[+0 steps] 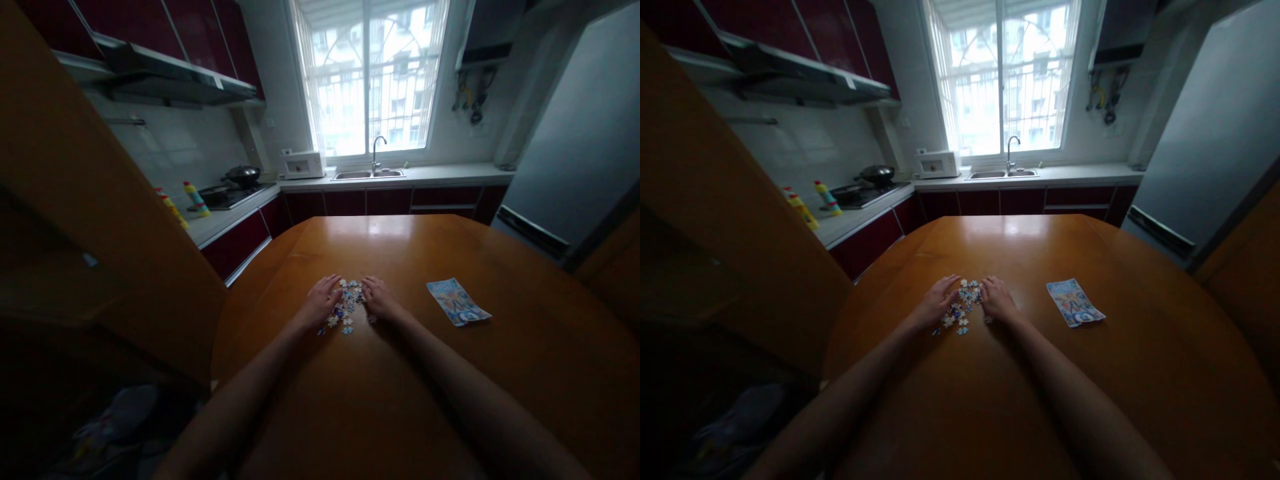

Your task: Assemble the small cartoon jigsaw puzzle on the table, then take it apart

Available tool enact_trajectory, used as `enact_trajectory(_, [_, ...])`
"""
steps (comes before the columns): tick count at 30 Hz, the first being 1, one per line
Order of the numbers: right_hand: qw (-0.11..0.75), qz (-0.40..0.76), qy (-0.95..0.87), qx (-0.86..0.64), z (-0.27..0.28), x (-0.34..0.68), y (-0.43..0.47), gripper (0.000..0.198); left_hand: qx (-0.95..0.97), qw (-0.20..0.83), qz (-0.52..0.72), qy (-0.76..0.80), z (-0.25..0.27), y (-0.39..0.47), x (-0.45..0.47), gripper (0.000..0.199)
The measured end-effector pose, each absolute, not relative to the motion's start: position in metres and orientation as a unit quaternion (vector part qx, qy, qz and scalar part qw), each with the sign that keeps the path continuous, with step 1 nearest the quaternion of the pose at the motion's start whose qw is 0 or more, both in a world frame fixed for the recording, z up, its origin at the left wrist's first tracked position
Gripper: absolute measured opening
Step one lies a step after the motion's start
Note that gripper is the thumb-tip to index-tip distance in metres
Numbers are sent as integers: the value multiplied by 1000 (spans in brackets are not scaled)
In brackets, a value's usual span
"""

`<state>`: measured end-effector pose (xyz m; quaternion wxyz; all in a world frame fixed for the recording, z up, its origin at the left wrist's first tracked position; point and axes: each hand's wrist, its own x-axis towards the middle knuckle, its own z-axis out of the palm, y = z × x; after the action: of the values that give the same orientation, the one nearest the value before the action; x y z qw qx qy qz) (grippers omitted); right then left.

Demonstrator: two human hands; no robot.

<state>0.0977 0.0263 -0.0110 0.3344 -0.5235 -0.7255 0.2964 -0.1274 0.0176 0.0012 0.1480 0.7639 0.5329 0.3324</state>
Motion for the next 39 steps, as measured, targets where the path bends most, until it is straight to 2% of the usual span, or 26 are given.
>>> enact_trajectory(3, [323, 307, -777, -444, -11, 71, 12, 40, 745, 139, 340, 556, 8, 25, -133, 43])
enact_trajectory(6, [351, 333, -780, -398, -5, 64, 9, 46, 732, 140, 329, 580, 13, 30, -148, 44])
enact_trajectory(9, [364, 310, -745, -464, -9, 80, 5, 51, 742, 151, 300, 580, 11, 30, -161, 42])
enact_trajectory(12, [302, 245, -763, -517, -25, 95, -19, 56, 753, 154, 279, 575, 3, 36, -163, 42])
enact_trajectory(14, [265, 219, -755, -558, -37, 94, -45, 68, 757, 152, 274, 573, -1, 48, -157, 44])
enact_trajectory(16, [249, 218, -762, -557, -44, 81, -69, 80, 762, 155, 271, 567, -4, 63, -147, 44])
enact_trajectory(20, [247, 250, -756, -553, -37, 37, -87, 87, 806, 186, 259, 498, -6, 78, -125, 44])
enact_trajectory(24, [293, 311, -746, -510, -23, 3, -75, 81, 847, 217, 245, 419, -4, 58, -132, 50])
enact_trajectory(28, [357, 344, -737, -460, -20, 10, -61, 66, 850, 198, 254, 416, 4, 23, -153, 52])
enact_trajectory(32, [392, 270, -720, -504, -19, 72, -34, 58, 864, 159, 240, 414, 5, -21, -132, 48])
enact_trajectory(34, [381, 197, -712, -556, -17, 122, -16, 57, 904, 97, 173, 379, 1, -39, -111, 51])
enact_trajectory(39, [211, 17, -664, -717, -20, 272, 11, 59, 911, 54, 102, 396, -8, -36, -99, 50])
